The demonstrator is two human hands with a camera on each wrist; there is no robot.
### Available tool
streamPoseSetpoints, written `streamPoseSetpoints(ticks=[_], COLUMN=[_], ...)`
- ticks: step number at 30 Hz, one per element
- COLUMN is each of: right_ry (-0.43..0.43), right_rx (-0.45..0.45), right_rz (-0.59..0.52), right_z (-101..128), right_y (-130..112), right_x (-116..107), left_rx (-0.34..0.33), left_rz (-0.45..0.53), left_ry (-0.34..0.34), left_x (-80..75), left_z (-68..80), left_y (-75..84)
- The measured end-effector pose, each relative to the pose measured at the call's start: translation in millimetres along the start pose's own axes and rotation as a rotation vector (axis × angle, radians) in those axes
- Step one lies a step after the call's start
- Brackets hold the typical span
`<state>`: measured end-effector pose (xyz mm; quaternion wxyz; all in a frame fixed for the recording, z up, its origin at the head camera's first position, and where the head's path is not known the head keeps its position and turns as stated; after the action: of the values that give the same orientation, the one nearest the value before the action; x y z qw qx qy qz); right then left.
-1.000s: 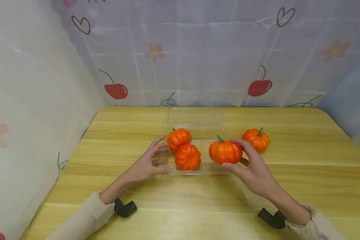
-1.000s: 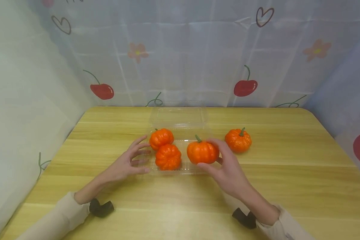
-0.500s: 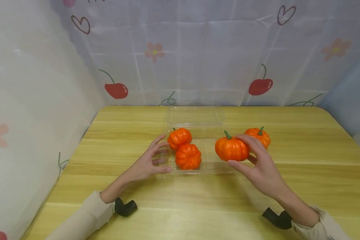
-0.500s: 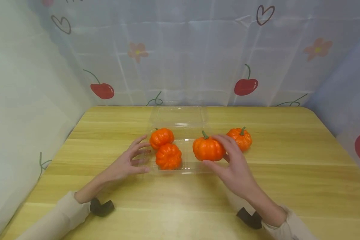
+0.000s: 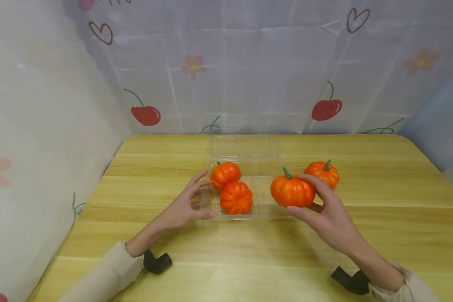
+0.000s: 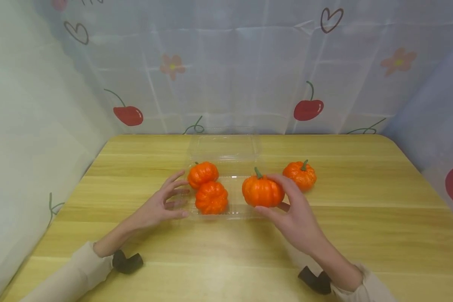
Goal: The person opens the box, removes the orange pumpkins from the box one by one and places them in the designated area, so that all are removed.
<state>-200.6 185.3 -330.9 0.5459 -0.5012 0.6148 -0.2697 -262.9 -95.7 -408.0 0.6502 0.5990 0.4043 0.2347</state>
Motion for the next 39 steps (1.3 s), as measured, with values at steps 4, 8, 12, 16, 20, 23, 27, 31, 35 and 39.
streamPoseSetpoints(ticks=[4,8,12,16,20,23,27,31,35,39], right_ry=[0.012,0.028,0.04,0.078,0.117,0.128,0.128,0.117,0.11,0.114], right_rx=[-0.011,-0.004,-0.011,-0.019,-0.012,-0.003,0.016,0.039,0.064,0.081], right_rz=[-0.006,-0.029,-0.048,-0.058,-0.033,-0.003,0.047,0.116,0.146,0.151], right_z=[2.2,3.7,3.9,5.4,8.1,9.1,9.8,9.8,10.8,14.8], right_y=[-4.4,-6.9,-8.7,-8.6,-6.2,-4.7,-2.6,0.1,3.0,6.9], right_x=[-0.6,-2.7,-4.7,-9.9,-16.9,-20.3,-22.4,-23.6,-25.2,-28.2], left_rx=[-0.006,-0.005,-0.004,-0.007,-0.01,-0.01,-0.009,-0.007,-0.007,-0.004], left_rz=[-0.001,0.002,-0.001,0.004,0.008,0.004,0.003,-0.002,-0.005,-0.002], left_ry=[0.003,0.002,0.005,0.006,0.003,0.005,0.005,0.003,0.006,0.007], left_x=[-0.2,0.0,-0.4,-0.1,0.9,0.4,-0.3,-0.2,-0.2,0.2], left_z=[0.9,0.8,0.8,1.1,1.0,0.6,0.1,-0.4,-0.4,-0.1], left_y=[-0.5,0.3,0.6,0.0,-1.0,-1.7,-1.8,-1.0,-0.6,-0.2])
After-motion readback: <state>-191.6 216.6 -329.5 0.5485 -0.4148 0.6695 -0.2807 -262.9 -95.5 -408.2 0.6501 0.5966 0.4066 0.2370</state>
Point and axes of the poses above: each hand's wrist, its own z-axis away from the middle knuckle, its own x-axis out of the palm, y = z × x, the point moved 10 cm from there along -z, towards the middle knuckle, and after that the axes turned 3 degrees about -y, right-handed, at the moved point
